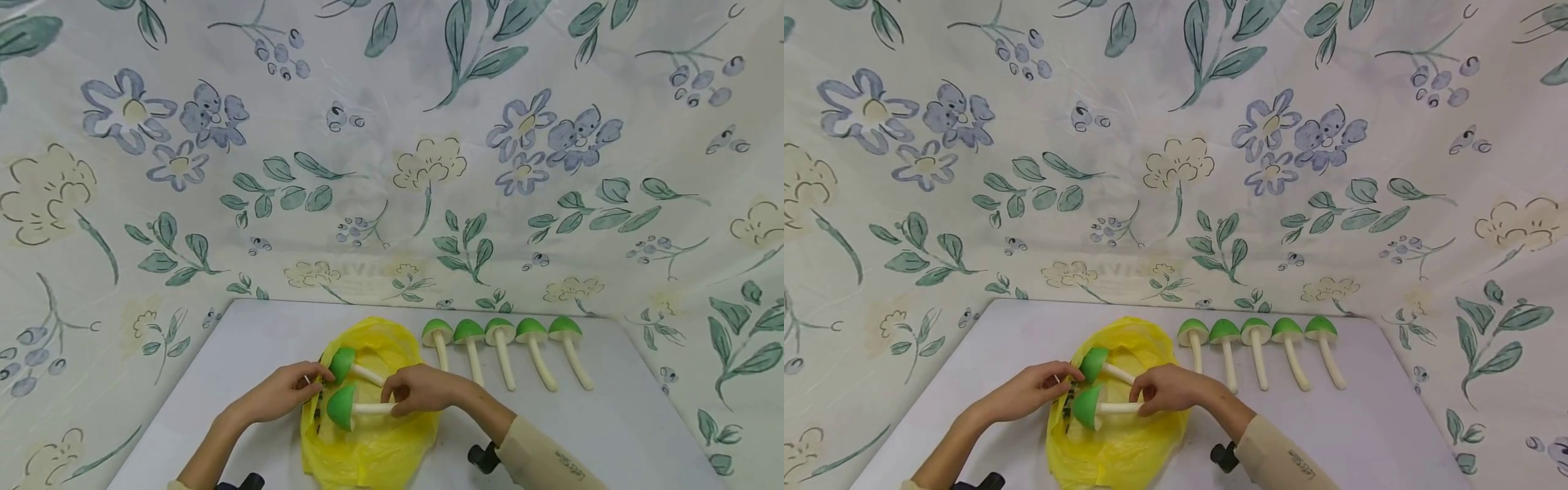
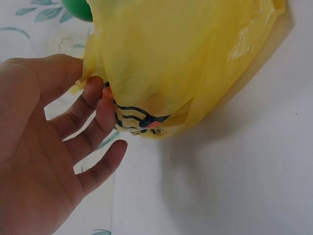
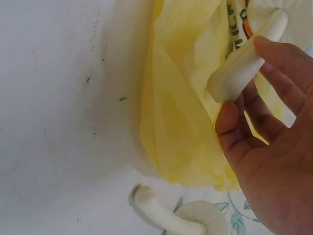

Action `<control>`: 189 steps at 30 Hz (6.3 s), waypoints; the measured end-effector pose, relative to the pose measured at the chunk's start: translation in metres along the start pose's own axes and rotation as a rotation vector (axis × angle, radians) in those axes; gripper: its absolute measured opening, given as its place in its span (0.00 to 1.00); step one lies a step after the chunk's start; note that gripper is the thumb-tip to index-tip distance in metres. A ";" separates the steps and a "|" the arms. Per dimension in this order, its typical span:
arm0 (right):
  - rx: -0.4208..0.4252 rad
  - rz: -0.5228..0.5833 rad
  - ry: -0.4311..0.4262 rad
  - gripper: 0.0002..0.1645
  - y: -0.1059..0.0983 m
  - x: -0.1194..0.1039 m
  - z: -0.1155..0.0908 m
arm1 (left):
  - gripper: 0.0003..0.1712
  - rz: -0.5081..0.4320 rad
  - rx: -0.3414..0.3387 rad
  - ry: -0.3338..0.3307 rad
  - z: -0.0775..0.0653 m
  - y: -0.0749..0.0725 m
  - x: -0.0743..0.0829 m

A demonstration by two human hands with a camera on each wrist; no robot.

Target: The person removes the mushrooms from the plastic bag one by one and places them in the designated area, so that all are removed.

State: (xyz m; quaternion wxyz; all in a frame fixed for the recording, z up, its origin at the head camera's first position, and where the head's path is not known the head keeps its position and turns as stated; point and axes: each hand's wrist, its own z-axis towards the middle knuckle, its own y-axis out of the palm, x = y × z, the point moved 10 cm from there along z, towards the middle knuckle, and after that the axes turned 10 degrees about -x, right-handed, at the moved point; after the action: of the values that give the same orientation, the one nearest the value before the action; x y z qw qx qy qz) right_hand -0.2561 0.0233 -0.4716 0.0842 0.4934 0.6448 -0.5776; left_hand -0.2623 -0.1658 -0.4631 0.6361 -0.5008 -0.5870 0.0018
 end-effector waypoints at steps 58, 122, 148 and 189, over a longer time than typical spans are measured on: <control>0.201 0.165 0.099 0.08 -0.038 0.060 -0.097 | 0.12 -0.032 0.007 -0.006 -0.001 0.003 -0.001; 0.446 0.296 0.322 0.19 -0.065 0.174 -0.228 | 0.12 0.000 0.001 0.008 0.002 0.003 -0.001; 0.562 0.295 0.454 0.22 -0.071 0.192 -0.265 | 0.12 -0.024 0.002 0.019 0.002 0.002 -0.002; 0.802 0.312 0.467 0.33 -0.079 0.208 -0.299 | 0.12 -0.024 0.008 0.006 0.000 0.003 -0.005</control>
State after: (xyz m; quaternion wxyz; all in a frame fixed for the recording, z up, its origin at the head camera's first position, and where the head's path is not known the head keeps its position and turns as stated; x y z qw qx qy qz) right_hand -0.2792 0.3951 -0.4651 -0.1740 0.6940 0.2916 -0.6349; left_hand -0.2625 -0.1675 -0.4687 0.6398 -0.4911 -0.5911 -0.0051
